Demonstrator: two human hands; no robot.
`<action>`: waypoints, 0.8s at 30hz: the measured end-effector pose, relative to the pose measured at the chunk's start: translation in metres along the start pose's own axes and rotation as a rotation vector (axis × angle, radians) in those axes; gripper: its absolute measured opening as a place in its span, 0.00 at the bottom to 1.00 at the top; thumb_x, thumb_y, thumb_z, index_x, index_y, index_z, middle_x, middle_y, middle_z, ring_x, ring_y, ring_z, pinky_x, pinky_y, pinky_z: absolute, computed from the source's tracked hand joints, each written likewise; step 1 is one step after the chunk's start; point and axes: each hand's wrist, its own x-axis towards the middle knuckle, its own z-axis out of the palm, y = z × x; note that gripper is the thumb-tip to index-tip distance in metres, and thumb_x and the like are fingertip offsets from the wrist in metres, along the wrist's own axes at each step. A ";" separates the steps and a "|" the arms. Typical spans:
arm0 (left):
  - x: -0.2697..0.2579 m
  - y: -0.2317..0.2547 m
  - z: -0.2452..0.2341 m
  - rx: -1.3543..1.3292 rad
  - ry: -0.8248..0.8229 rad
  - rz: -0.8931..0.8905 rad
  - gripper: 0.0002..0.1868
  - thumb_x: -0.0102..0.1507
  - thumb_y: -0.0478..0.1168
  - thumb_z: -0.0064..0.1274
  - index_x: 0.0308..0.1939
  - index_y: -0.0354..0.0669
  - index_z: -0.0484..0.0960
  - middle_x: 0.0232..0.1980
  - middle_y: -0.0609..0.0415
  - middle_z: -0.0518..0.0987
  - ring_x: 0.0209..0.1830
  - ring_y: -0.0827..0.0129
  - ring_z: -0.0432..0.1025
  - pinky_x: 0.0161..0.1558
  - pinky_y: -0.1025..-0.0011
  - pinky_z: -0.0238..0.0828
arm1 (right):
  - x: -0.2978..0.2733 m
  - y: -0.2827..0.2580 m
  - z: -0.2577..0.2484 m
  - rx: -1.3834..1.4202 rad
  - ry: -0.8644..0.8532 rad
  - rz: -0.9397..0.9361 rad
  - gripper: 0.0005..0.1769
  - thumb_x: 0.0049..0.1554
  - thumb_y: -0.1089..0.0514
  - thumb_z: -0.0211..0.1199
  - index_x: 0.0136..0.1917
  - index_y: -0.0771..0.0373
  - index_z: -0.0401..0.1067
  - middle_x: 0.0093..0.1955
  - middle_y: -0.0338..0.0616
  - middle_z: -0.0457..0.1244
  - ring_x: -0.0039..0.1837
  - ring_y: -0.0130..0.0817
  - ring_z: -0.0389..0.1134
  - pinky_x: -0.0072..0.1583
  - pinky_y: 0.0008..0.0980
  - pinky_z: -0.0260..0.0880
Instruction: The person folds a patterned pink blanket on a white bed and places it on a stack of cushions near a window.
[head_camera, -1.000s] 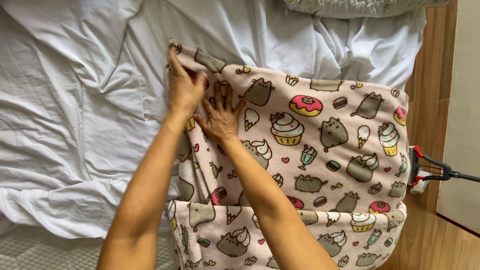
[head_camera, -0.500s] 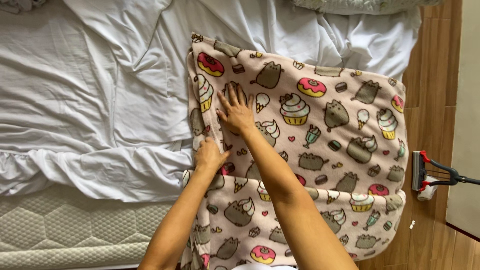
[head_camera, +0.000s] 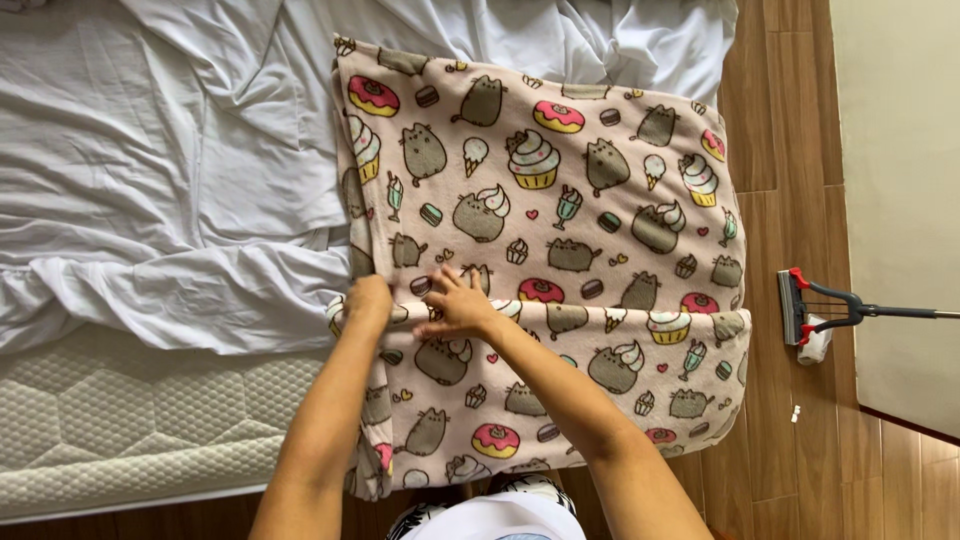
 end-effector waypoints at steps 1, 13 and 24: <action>0.004 -0.014 0.000 0.012 0.059 0.061 0.15 0.68 0.40 0.49 0.56 0.39 0.84 0.60 0.39 0.80 0.61 0.45 0.75 0.58 0.49 0.73 | -0.007 -0.002 0.009 -0.009 0.002 -0.064 0.35 0.55 0.27 0.59 0.69 0.44 0.70 0.81 0.42 0.47 0.83 0.42 0.41 0.77 0.69 0.35; -0.002 -0.054 -0.069 -0.290 0.426 0.378 0.27 0.62 0.56 0.64 0.45 0.32 0.80 0.43 0.35 0.83 0.44 0.46 0.78 0.49 0.55 0.74 | 0.000 0.023 -0.007 0.410 0.185 -0.110 0.27 0.48 0.47 0.77 0.59 0.54 0.74 0.52 0.47 0.72 0.54 0.46 0.72 0.55 0.43 0.71; -0.057 -0.035 -0.040 0.584 0.121 0.463 0.13 0.68 0.43 0.53 0.56 0.56 0.84 0.60 0.53 0.83 0.66 0.57 0.74 0.78 0.25 0.37 | -0.013 0.018 0.004 0.144 0.242 0.102 0.21 0.51 0.43 0.72 0.55 0.50 0.75 0.55 0.40 0.67 0.61 0.40 0.66 0.59 0.48 0.63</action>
